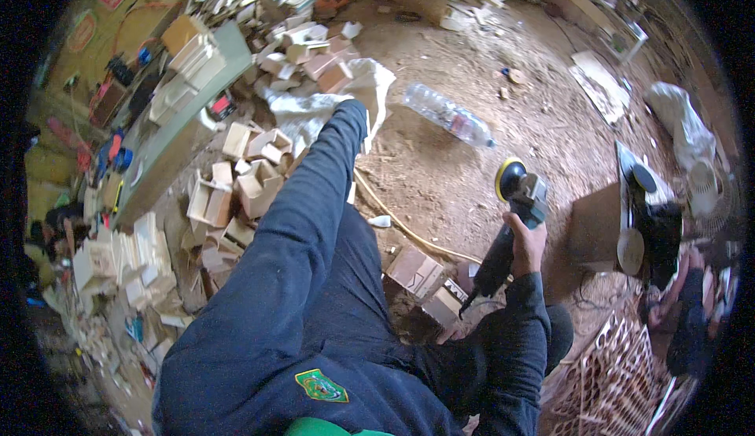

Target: The person sits on the floor in a workshop and uses a handheld orbital sander to smooth the surfaces of small wooden boxes. They pick up each box, sand its faces, and set it down, repeating the process with multiple boxes.

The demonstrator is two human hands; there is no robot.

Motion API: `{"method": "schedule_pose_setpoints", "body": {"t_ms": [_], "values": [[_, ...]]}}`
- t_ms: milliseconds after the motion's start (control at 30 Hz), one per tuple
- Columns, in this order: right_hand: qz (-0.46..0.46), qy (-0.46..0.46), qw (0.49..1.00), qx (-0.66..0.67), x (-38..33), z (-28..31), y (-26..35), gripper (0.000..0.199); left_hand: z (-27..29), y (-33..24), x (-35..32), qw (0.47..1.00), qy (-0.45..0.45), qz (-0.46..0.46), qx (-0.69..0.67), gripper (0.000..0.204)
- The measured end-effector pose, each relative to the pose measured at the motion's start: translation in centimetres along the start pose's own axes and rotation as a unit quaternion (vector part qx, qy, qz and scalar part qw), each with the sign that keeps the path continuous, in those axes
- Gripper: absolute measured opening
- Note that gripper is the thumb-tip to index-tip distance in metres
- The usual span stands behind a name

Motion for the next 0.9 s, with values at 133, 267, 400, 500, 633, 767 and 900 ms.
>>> {"method": "schedule_pose_setpoints", "body": {"t_ms": [133, 267, 400, 500, 633, 767, 900], "values": [[-0.040, 0.033, 0.998, 0.021, 0.0, 0.2, -0.8, 0.031, 9.1, -1.2, 1.8, 0.970, -0.113, -0.080, 0.202, 0.052], [-0.027, 0.042, 0.999, -0.006, -0.3, 0.2, -0.7, 0.029, 21.5, -1.3, 4.5, 0.831, -0.261, -0.100, 0.481, 0.050], [-0.039, 0.029, 0.998, -0.032, -1.2, 0.0, 0.2, 0.029, 31.6, -1.7, 5.6, 0.653, -0.335, -0.019, 0.679, 0.049], [-0.030, 0.028, 0.998, -0.040, -2.4, -0.1, 1.0, 0.028, 36.7, -4.5, 3.6, 0.541, -0.374, 0.081, 0.749, 0.076], [-0.038, 0.028, 0.997, -0.065, -3.5, -0.1, 1.7, 0.026, 39.3, -7.3, 1.3, 0.528, -0.339, 0.172, 0.759, 0.114], [-0.025, 0.032, 0.997, -0.069, -3.7, -0.7, 1.6, 0.027, 39.5, -8.9, 2.3, 0.756, -0.419, -0.052, 0.500, 0.106], [-0.021, 0.038, 0.996, -0.080, -3.4, -1.0, 1.6, 0.028, 39.7, -10.8, 2.9, 0.788, -0.299, 0.037, 0.537, 0.115]]}}
Point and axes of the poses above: each hand's wrist, its own x-axis towards the middle knuckle, its own z-axis out of the back of the hand, y = z × x, the point moved 1 cm from there along x, towards the middle knuckle, and after that the axes turned 5 degrees about y, right-handed, at the moved point
